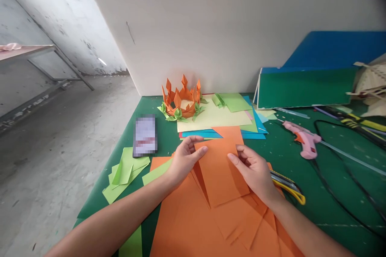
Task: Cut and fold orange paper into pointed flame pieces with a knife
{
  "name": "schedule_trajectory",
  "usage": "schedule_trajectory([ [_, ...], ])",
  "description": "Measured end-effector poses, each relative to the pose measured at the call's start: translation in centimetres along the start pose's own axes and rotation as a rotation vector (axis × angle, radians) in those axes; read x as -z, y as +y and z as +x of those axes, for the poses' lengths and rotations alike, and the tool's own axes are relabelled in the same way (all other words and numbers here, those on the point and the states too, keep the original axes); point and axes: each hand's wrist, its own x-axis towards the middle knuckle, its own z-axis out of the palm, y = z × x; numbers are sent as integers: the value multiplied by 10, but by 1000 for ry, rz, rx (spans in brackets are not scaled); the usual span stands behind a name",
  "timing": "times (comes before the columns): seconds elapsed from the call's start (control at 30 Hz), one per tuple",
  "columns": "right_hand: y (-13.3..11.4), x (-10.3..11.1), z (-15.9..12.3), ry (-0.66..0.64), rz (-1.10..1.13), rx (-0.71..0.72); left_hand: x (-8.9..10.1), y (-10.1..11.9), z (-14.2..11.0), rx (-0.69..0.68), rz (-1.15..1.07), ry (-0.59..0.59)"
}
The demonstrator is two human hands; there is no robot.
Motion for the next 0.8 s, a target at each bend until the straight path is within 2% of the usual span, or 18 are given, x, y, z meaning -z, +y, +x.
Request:
schedule_trajectory([
  [0.33, 1, 0, 1, -24, -6, -29, 5, -8, 6, -9, -50, -41],
  [0.63, 5, 0, 2, -52, 39, -56, 5, -5, 5, -1, -64, -72],
  [0.8, 6, -1, 3, -3, 18, -72, 5, -4, 7, -21, -31, -8],
])
